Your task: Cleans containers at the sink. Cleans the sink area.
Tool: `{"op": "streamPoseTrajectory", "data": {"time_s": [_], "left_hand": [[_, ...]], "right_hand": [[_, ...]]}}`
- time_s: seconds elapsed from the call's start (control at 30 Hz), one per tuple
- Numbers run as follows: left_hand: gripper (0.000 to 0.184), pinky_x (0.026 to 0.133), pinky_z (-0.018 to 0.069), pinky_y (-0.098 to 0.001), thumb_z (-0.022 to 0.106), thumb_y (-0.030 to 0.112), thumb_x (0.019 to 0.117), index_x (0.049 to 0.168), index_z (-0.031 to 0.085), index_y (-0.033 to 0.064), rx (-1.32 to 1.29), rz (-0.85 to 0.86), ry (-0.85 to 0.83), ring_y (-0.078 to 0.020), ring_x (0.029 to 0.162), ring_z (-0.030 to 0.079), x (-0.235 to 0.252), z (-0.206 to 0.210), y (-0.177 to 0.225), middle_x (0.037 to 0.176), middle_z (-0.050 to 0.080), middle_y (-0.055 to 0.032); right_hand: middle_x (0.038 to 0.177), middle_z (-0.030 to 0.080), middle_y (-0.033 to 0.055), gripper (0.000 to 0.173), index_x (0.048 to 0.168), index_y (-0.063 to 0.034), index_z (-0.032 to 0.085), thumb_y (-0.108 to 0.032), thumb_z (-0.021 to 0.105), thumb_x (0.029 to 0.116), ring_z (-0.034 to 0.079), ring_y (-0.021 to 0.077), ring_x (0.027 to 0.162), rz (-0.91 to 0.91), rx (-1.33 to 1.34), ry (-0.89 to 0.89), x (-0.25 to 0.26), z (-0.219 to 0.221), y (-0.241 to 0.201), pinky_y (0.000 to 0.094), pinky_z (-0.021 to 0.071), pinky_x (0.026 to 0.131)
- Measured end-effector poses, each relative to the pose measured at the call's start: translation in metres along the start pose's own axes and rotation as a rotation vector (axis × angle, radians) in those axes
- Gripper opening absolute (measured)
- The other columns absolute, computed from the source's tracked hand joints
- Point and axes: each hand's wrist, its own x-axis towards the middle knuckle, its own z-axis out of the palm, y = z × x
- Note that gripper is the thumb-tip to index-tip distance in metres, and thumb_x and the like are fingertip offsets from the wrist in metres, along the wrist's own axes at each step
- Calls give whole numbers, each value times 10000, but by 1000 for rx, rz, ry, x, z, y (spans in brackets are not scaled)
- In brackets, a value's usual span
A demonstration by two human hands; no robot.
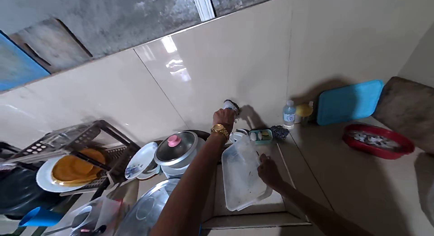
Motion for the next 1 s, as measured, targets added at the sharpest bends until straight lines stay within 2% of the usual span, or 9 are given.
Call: {"op": "streamPoseTrajectory", "data": {"time_s": [0.07, 0.1, 0.17, 0.4, 0.5, 0.6, 0.73, 0.87, 1.0], "left_hand": [[255, 918, 515, -586, 513, 88, 1051, 1200, 648, -69, 7, -1, -1, -446, 1191, 612, 0, 0, 0, 1257, 633, -275], [252, 913, 519, -584, 513, 83, 1049, 1197, 651, -66, 13, 2, -1, -447, 1188, 614, 0, 0, 0, 1256, 635, -271], [256, 915, 517, -581, 504, 85, 1053, 1201, 649, -66, 17, 5, -3, -447, 1191, 612, 0, 1, 0, 1258, 634, -270], [268, 933, 509, -591, 510, 91, 1053, 1226, 641, -66, -43, 5, -2, -452, 1204, 604, -1, 1, -2, 1274, 624, -283], [267, 942, 503, -602, 500, 68, 1051, 1237, 633, -70, -67, 17, -15, -455, 1222, 592, -2, 1, -5, 1291, 615, -285], [273, 952, 501, -603, 515, -21, 1016, 1265, 597, -96, -59, 62, -51, -471, 1237, 575, -6, -4, -10, 1310, 589, -302], [332, 950, 499, -615, 538, -46, 997, 1326, 578, -51, -72, 172, -53, -484, 1217, 581, 4, -3, -29, 1292, 593, -304], [484, 905, 505, -628, 522, -89, 984, 1449, 508, 44, -51, 286, 26, -519, 1118, 616, 14, 7, -46, 1197, 625, -321], [517, 893, 499, -635, 450, -81, 1020, 1500, 477, 107, 14, 350, 49, -538, 1094, 622, 20, 8, -54, 1149, 643, -332]], "right_hand": [[1238, 625, 291, 483, 1458, 74, 441, -52, 523, 999, 612, 412, 1197, -1, -8, 11, 2, 4, -3, 510, 470, 1036], [1231, 628, 287, 502, 1477, 65, 415, -54, 520, 1001, 616, 412, 1192, -3, -15, 13, 4, 6, -4, 512, 474, 1030], [1205, 640, 285, 510, 1484, 57, 408, -53, 528, 1001, 630, 418, 1165, -11, -10, 26, 9, 11, -7, 523, 485, 1003], [1260, 617, 281, 535, 1509, 55, 376, -65, 520, 1008, 616, 406, 1195, -30, -80, -77, 10, 9, -24, 519, 481, 1016], [1259, 611, 291, 547, 1496, 63, 386, -61, 564, 994, 617, 425, 1185, -68, -124, -84, 13, 3, -26, 535, 496, 997], [1358, 559, 317, 599, 1556, 54, 312, -47, 539, 1011, 544, 449, 1290, -166, -143, -84, 16, -4, -14, 545, 427, 1079], [1337, 568, 325, 529, 1503, 69, 401, -42, 541, 1006, 544, 468, 1272, -187, -99, -64, 15, -11, 3, 575, 414, 1076], [1093, 646, 291, 360, 1308, 100, 554, -1, 583, 963, 649, 415, 1012, -170, 19, 13, 13, -8, 20, 541, 506, 924], [975, 652, 232, 323, 1247, 79, 576, 5, 632, 937, 650, 323, 872, -153, 183, 102, 10, -9, 35, 489, 539, 802]]}}
